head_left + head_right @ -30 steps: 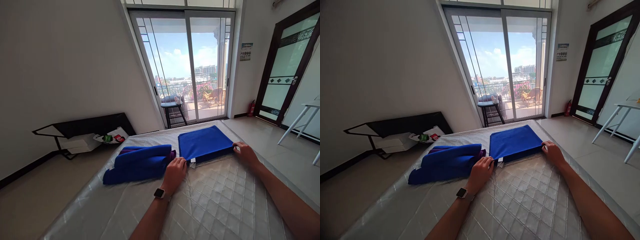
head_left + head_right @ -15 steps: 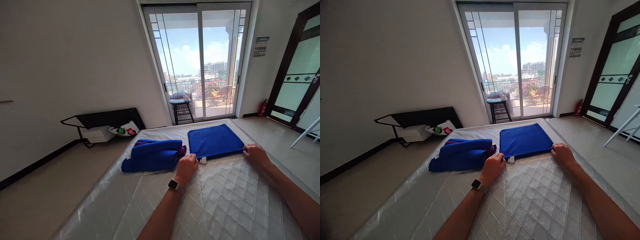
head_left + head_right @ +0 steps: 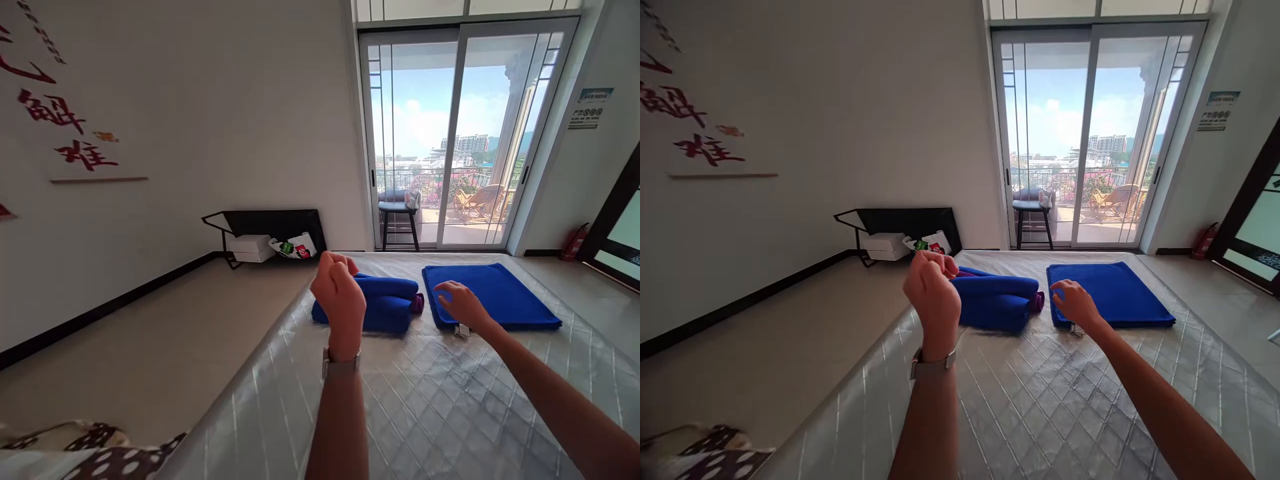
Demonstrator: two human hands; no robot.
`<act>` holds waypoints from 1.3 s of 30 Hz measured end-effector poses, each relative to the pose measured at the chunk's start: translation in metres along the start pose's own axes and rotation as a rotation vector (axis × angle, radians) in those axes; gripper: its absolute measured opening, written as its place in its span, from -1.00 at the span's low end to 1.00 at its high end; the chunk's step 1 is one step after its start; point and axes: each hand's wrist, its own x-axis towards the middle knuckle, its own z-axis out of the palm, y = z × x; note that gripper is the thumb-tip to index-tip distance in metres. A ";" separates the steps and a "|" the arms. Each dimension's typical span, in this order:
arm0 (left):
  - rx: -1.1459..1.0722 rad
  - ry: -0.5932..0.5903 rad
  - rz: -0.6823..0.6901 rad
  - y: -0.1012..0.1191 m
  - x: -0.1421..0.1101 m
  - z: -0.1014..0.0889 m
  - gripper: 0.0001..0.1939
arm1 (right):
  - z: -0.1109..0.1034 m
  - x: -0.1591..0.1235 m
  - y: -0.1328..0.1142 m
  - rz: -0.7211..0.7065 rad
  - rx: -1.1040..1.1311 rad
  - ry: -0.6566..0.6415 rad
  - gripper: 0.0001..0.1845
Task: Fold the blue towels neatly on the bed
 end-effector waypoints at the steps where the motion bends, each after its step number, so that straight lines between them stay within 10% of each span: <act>1: -0.081 0.086 -0.032 0.000 0.007 -0.009 -0.80 | 0.010 0.015 -0.012 -0.010 0.029 -0.017 -0.64; 8: -0.346 0.303 -0.061 0.013 0.035 -0.052 -0.90 | 0.062 0.070 -0.035 0.030 0.049 -0.205 -0.42; 15: -0.527 0.327 -0.106 0.024 0.038 -0.064 -0.92 | 0.034 0.052 -0.065 0.020 0.372 0.372 -0.61; 19: -0.601 0.123 -0.116 0.036 0.037 -0.066 -0.89 | -0.036 0.016 -0.095 0.038 0.588 0.567 -0.59; 24: -0.401 -0.523 -0.203 0.059 0.021 -0.059 -0.86 | -0.128 -0.051 -0.118 0.203 0.677 0.751 -0.56; 31: -0.249 -1.238 -0.093 0.106 -0.040 -0.027 0.02 | -0.169 -0.105 -0.122 0.327 0.702 0.924 -0.49; 35: -0.264 -1.277 -0.117 0.116 -0.074 0.002 0.04 | -0.167 -0.103 -0.110 0.294 0.671 0.924 -0.48; 39: -0.280 -1.034 -0.236 0.100 -0.081 0.028 -0.34 | -0.164 -0.097 -0.097 0.240 0.758 0.818 -0.29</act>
